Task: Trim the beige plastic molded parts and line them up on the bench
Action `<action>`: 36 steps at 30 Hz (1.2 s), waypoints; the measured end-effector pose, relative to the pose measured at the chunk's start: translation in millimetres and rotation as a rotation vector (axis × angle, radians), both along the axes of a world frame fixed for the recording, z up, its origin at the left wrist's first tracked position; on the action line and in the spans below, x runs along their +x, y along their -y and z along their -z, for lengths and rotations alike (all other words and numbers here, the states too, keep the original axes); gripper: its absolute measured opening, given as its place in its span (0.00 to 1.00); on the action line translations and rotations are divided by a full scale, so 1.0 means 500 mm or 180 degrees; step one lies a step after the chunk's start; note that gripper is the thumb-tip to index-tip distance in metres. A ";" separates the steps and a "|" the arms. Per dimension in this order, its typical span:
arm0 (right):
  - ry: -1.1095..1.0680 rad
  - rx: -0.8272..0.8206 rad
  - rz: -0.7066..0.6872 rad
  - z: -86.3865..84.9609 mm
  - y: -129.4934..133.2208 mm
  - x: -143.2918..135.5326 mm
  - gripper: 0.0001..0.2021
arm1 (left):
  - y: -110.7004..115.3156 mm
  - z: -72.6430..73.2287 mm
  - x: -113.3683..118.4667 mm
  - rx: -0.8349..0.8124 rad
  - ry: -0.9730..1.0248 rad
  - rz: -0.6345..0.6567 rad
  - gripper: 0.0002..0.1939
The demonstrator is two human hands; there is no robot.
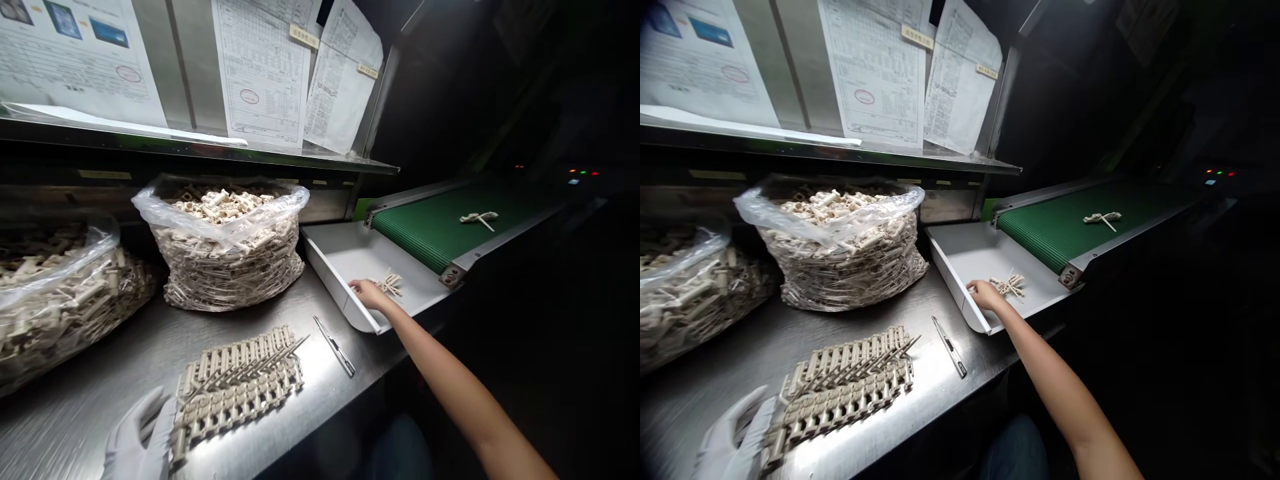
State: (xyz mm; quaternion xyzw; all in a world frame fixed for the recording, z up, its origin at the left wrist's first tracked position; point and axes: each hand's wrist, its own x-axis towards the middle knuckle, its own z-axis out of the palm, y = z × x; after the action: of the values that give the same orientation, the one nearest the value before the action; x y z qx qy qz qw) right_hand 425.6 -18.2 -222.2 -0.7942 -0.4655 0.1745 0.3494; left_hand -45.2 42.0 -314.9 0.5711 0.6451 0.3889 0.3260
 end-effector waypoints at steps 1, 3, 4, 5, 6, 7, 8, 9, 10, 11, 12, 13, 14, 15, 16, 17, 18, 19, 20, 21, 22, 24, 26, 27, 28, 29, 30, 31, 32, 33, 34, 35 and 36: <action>-0.0056 0.0129 0.0023 -0.008 0.011 -0.002 0.15 | 0.004 -0.008 0.003 -0.0094 -0.0081 -0.0014 0.33; -0.0142 0.0464 0.0063 -0.029 0.040 -0.012 0.15 | 0.009 -0.018 0.008 -0.0250 -0.0148 -0.0010 0.33; -0.0167 0.0648 0.0069 -0.039 0.057 -0.022 0.15 | 0.009 -0.019 0.008 -0.0291 -0.0100 0.0022 0.33; -0.0175 0.0828 0.0066 -0.049 0.075 -0.036 0.15 | 0.008 -0.017 0.008 -0.0318 -0.0032 0.0055 0.33; -0.0168 0.0997 0.0053 -0.057 0.093 -0.055 0.15 | 0.006 -0.014 0.007 -0.0344 0.0031 0.0075 0.33; -0.0144 0.1154 0.0041 -0.062 0.110 -0.077 0.15 | 0.005 -0.011 0.007 -0.0374 0.0087 0.0095 0.33; -0.0099 0.1297 0.0036 -0.066 0.126 -0.101 0.15 | 0.003 -0.010 0.007 -0.0397 0.0139 0.0111 0.33; -0.0031 0.1428 0.0046 -0.066 0.141 -0.127 0.15 | 0.002 -0.012 0.008 -0.0419 0.0181 0.0127 0.34; 0.0062 0.1544 0.0066 -0.064 0.153 -0.153 0.14 | 0.003 -0.017 0.010 -0.0434 0.0199 0.0125 0.35; 0.0175 0.1639 0.0083 -0.059 0.163 -0.178 0.12 | 0.004 -0.026 0.013 -0.0436 0.0190 0.0124 0.36; 0.0299 0.1711 0.0098 -0.050 0.171 -0.201 0.10 | 0.007 -0.037 0.017 -0.0442 0.0162 0.0128 0.37; 0.0424 0.1760 0.0113 -0.037 0.176 -0.222 0.10 | 0.011 -0.049 0.022 -0.0444 0.0098 0.0113 0.38; 0.0541 0.1788 0.0128 -0.021 0.179 -0.241 0.10 | 0.015 -0.062 0.026 -0.0445 0.0015 0.0089 0.39; 0.0642 0.1803 0.0145 0.000 0.178 -0.258 0.11 | 0.019 -0.073 0.029 -0.0451 -0.0068 0.0063 0.40; 0.0722 0.1810 0.0166 0.023 0.175 -0.272 0.12 | 0.023 -0.082 0.032 -0.0449 -0.0139 0.0046 0.40; 0.0783 0.1813 0.0187 0.048 0.169 -0.285 0.13 | 0.026 -0.088 0.034 -0.0449 -0.0182 0.0036 0.40; 0.0830 0.1821 0.0194 0.074 0.162 -0.297 0.14 | 0.028 -0.092 0.034 -0.0446 -0.0212 0.0035 0.40; 0.0864 0.1829 0.0179 0.100 0.154 -0.308 0.14 | 0.029 -0.093 0.034 -0.0441 -0.0236 0.0037 0.40; 0.0888 0.1838 0.0144 0.123 0.146 -0.319 0.13 | 0.030 -0.092 0.033 -0.0442 -0.0260 0.0039 0.40; 0.0906 0.1847 0.0087 0.144 0.138 -0.330 0.13 | 0.030 -0.091 0.033 -0.0443 -0.0294 0.0031 0.40; 0.0917 0.1850 0.0010 0.161 0.132 -0.341 0.13 | 0.029 -0.089 0.032 -0.0450 -0.0300 0.0035 0.40; 0.0921 0.1841 -0.0185 0.184 0.125 -0.365 0.13 | 0.029 -0.085 0.033 -0.0457 -0.0233 0.0045 0.40; 0.0905 0.1818 -0.0366 0.191 0.127 -0.388 0.13 | 0.028 -0.083 0.034 -0.0489 -0.0165 0.0046 0.41; 0.0892 0.1799 -0.0410 0.189 0.130 -0.395 0.14 | 0.028 -0.082 0.034 -0.0511 -0.0174 0.0026 0.41; 0.0884 0.1780 -0.0413 0.184 0.136 -0.398 0.14 | 0.027 -0.081 0.033 -0.0522 -0.0222 -0.0004 0.40; 0.0890 0.1761 -0.0377 0.175 0.142 -0.395 0.15 | 0.026 -0.080 0.033 -0.0506 -0.0273 -0.0020 0.40; 0.0915 0.1735 -0.0305 0.164 0.148 -0.384 0.16 | 0.025 -0.079 0.032 -0.0474 -0.0299 -0.0019 0.40; 0.0958 0.1696 -0.0197 0.149 0.154 -0.364 0.16 | 0.023 -0.076 0.030 -0.0445 -0.0324 -0.0022 0.40; 0.1018 0.1638 -0.0060 0.132 0.158 -0.334 0.15 | 0.021 -0.073 0.029 -0.0427 -0.0358 -0.0022 0.40; 0.1088 0.1551 0.0098 0.112 0.161 -0.295 0.14 | 0.018 -0.070 0.028 -0.0426 -0.0404 -0.0020 0.40; 0.1150 0.1425 0.0304 0.092 0.161 -0.248 0.13 | 0.016 -0.066 0.026 -0.0430 -0.0435 -0.0010 0.39; 0.1202 0.1257 0.0523 0.071 0.159 -0.195 0.13 | 0.014 -0.062 0.025 -0.0432 -0.0445 0.0006 0.39; 0.1242 0.1049 0.0692 0.052 0.154 -0.141 0.13 | 0.013 -0.058 0.023 -0.0418 -0.0411 0.0041 0.39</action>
State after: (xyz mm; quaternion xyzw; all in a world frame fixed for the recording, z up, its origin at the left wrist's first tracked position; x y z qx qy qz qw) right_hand 355.2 -95.2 -248.2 -0.7906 -0.4582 -0.0984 0.3942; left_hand -33.6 35.5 -285.9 0.5766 0.6853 0.3060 0.3230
